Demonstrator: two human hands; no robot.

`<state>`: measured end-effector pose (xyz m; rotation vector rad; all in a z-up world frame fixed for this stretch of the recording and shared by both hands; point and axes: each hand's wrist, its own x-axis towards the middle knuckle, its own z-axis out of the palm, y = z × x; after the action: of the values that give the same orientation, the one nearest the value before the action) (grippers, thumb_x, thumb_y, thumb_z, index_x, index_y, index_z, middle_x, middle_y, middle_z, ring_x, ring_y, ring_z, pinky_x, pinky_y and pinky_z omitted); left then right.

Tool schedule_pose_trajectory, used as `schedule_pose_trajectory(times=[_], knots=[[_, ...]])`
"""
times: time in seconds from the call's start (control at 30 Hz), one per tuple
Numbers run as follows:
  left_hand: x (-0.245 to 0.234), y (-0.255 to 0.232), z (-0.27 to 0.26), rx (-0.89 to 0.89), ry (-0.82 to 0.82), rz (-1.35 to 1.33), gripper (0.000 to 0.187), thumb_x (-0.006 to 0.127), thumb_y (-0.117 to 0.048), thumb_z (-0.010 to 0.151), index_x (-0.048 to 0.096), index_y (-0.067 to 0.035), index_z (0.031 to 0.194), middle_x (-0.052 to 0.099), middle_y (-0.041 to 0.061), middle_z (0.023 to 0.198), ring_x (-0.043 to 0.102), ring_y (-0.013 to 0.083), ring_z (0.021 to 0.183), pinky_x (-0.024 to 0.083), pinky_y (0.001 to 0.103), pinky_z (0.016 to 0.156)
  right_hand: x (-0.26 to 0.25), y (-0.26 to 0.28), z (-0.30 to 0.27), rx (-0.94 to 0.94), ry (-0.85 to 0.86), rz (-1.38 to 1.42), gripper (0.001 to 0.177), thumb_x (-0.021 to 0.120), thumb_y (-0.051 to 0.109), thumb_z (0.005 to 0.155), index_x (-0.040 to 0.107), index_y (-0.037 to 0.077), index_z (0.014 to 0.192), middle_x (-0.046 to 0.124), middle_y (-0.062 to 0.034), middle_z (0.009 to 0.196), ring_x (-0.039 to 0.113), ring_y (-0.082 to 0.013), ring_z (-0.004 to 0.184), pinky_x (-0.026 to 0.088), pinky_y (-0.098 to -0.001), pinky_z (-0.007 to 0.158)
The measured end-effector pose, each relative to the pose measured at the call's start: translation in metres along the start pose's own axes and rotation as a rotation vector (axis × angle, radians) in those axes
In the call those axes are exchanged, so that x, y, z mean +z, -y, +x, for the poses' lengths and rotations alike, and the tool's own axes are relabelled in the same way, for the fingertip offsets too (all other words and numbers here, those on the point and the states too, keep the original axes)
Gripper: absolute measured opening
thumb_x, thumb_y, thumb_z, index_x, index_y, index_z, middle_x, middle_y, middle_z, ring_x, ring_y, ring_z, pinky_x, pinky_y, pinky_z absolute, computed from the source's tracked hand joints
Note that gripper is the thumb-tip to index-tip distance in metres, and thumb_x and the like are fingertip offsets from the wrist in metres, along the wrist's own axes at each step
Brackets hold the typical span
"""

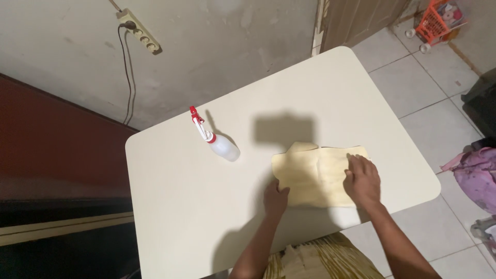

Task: Organizing food containers on a table and then spraying and wiping down the table surface.

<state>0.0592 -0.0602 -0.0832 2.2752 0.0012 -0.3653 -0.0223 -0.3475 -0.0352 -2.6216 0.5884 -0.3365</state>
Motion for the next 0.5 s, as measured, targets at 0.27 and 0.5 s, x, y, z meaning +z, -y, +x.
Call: schedule_pose_trajectory(times=[0.27,0.5], knots=[[0.014,0.003,0.061,-0.17,-0.059,-0.279,0.045,0.088,-0.018,0.08,0.061,0.002,0.11,0.066,0.012,0.096,0.062,0.0234,0.086,0.054,0.037,0.077,-0.031,0.007,0.072,0.618,0.198,0.06,0.041,0.061,0.036,0.1,0.065,0.013,0.134,0.06,-0.0186,0.134,0.051,-0.0408,0.125,0.039,-0.0548,0.11],[-0.026,-0.04,0.061,-0.068,0.268,-0.511,0.06,0.064,0.01,0.076,0.063,-0.006,0.134,0.065,0.006,0.111,0.062,0.0163,0.089,0.054,0.032,0.072,-0.019,-0.036,0.025,0.58,-0.182,0.646,0.031,0.065,0.031,0.103,0.065,0.008,0.124,0.067,-0.0134,0.114,0.062,-0.0315,0.104,0.051,-0.042,0.094]])
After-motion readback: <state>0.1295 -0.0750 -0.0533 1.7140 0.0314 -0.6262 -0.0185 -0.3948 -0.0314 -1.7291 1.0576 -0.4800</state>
